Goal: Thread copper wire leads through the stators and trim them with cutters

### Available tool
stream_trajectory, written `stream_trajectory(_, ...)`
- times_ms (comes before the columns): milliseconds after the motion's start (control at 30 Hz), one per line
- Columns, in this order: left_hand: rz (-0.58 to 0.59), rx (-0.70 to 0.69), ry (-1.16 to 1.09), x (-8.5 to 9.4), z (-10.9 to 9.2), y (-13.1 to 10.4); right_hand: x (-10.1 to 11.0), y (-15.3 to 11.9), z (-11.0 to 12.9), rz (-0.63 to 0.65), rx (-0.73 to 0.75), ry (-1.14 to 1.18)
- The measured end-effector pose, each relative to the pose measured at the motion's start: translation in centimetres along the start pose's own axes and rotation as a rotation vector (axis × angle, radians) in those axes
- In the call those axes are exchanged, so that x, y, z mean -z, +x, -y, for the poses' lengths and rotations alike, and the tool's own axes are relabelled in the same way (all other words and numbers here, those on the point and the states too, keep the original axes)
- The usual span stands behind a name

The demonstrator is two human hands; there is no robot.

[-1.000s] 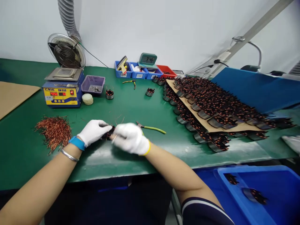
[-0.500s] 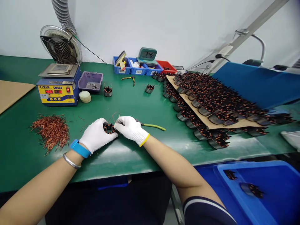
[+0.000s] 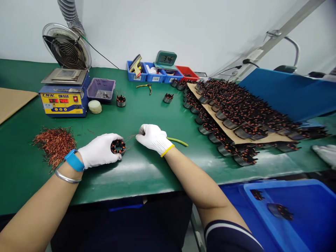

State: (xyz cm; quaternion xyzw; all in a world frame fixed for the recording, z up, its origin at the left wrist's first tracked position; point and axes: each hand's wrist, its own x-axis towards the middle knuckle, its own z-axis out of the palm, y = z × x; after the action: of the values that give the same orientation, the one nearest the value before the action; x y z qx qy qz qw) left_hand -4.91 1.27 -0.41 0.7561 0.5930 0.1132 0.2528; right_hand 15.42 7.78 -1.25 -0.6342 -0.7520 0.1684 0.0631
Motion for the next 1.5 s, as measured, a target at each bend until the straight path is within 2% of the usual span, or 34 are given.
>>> stream_trajectory(133,0.014,0.035,-0.162,0.1,-0.1,0.3,0.6,-0.1,-0.2,0.105,0.064,-0.04)
stream_trajectory(267,-0.043,0.007,-0.355,-1.3,-0.8,0.8,1.2,-0.2,-0.3,0.164,0.103,-0.059)
stream_trajectory(400,-0.173,-0.034,-0.344,-2.4,-1.2,1.1,1.7,-0.3,-0.1,0.221,0.086,-0.09)
stream_trajectory(500,-0.214,-0.031,-0.34,-2.8,-1.1,1.3,1.8,-0.3,-0.2,0.227,0.107,-0.092)
stream_trajectory(567,-0.237,-0.025,-0.388,-3.0,-0.9,1.3,1.8,-0.2,-0.5,0.248,0.134,-0.056)
stream_trajectory(767,-0.335,-0.011,-0.597,-3.9,-0.5,1.7,1.7,0.5,-1.8,0.428,0.185,0.258)
stream_trajectory(833,-0.352,0.012,-0.623,-4.0,-0.5,1.7,1.8,0.6,-2.1,0.463,0.188,0.287)
stream_trajectory(967,-0.361,0.063,-0.518,-3.4,-1.0,1.6,2.0,0.4,-1.9,0.46,0.216,0.139)
stream_trajectory(1033,-0.401,0.101,-0.499,-3.1,-1.4,1.5,2.2,0.2,-1.6,0.446,0.238,0.042)
stream_trajectory(1200,-0.587,0.195,-0.793,-2.8,-1.2,1.7,2.2,-0.2,-1.0,0.382,0.279,-0.156)
stream_trajectory(1267,-0.549,0.195,-0.902,-2.5,-0.6,1.7,2.1,-0.3,-1.0,0.373,0.279,-0.195)
stream_trajectory(1367,-0.331,0.14,-0.927,-1.5,0.2,1.4,2.5,-0.8,-1.2,0.286,0.235,-0.226)
stream_trajectory(1433,-0.175,0.096,-0.799,-0.7,0.3,0.8,3.1,-1.5,-1.1,0.095,0.215,-0.196)
stream_trajectory(1500,-0.063,0.079,-0.555,-0.2,0.1,0.2,3.8,-2.5,-0.8,-0.104,0.279,-0.109)
